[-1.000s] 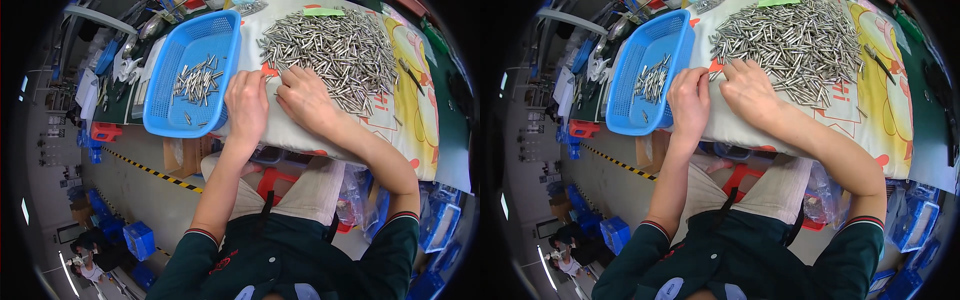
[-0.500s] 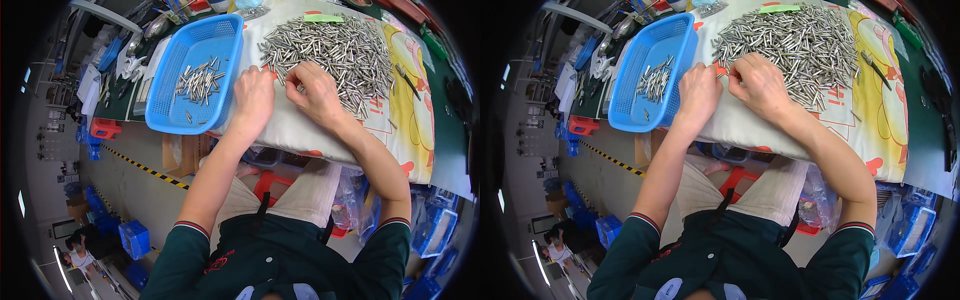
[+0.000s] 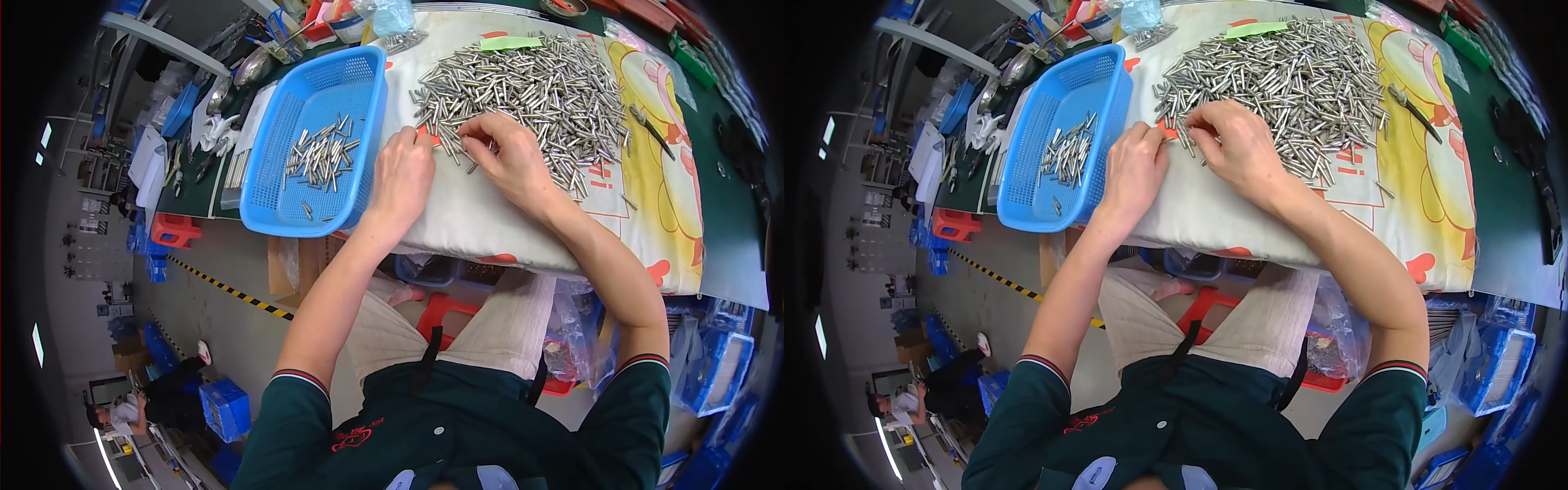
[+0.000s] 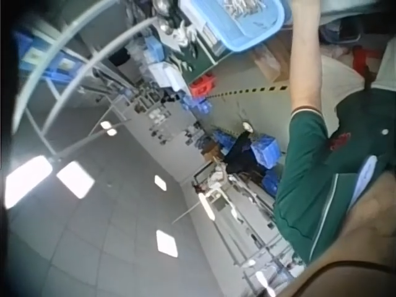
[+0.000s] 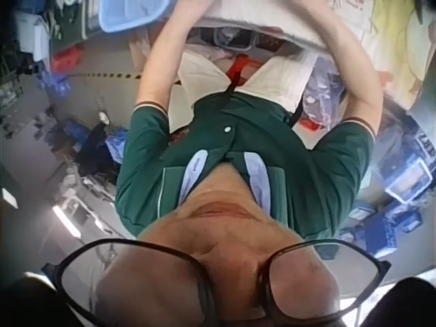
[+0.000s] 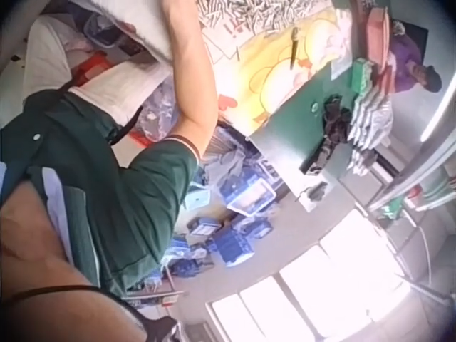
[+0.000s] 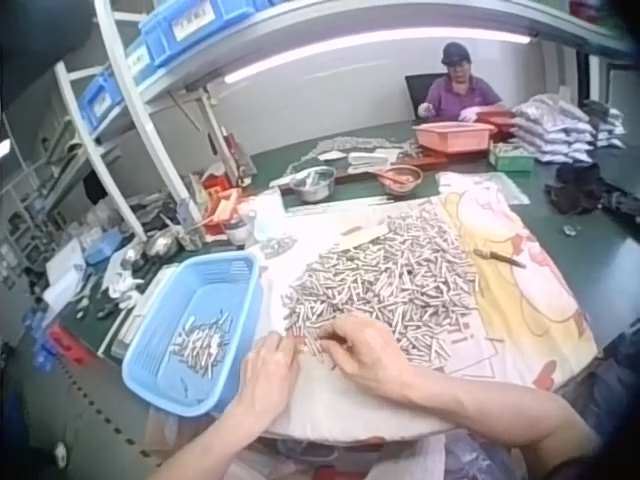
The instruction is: Sorting and inspecting small metal pins at a factory assembly line.
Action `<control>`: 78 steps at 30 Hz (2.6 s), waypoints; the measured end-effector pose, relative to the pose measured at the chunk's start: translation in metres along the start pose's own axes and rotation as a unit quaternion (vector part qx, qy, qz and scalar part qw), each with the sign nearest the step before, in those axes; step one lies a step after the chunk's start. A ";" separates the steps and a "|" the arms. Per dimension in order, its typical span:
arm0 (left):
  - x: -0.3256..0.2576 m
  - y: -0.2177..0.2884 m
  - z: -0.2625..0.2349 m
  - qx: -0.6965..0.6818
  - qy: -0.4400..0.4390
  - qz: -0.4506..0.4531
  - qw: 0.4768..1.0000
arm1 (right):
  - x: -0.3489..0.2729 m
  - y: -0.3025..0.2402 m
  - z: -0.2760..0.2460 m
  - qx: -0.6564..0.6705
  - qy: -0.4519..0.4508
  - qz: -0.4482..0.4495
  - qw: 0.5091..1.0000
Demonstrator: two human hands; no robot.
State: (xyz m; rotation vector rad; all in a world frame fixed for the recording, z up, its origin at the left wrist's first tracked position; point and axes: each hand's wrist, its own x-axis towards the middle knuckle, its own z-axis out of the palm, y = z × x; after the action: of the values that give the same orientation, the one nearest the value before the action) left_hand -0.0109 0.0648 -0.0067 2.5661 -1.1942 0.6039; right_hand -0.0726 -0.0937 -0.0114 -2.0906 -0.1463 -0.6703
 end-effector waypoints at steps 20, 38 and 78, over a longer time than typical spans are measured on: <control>0.045 0.025 0.041 -0.651 0.071 -0.111 0.748 | 0.016 0.017 -0.023 -0.012 0.153 -0.081 0.985; 0.042 0.024 0.037 -0.674 0.061 -0.107 0.729 | 0.015 0.013 -0.019 -0.026 0.164 -0.100 0.981; 0.043 0.020 0.030 -0.754 -0.058 -0.162 0.634 | 0.013 0.009 -0.020 0.109 0.136 0.038 0.984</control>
State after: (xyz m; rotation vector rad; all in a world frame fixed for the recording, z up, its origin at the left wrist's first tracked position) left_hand 0.0067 0.0122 -0.0126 1.1860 -0.6113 -0.5419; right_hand -0.0664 -0.1169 -0.0027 -1.7686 0.0139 -0.8456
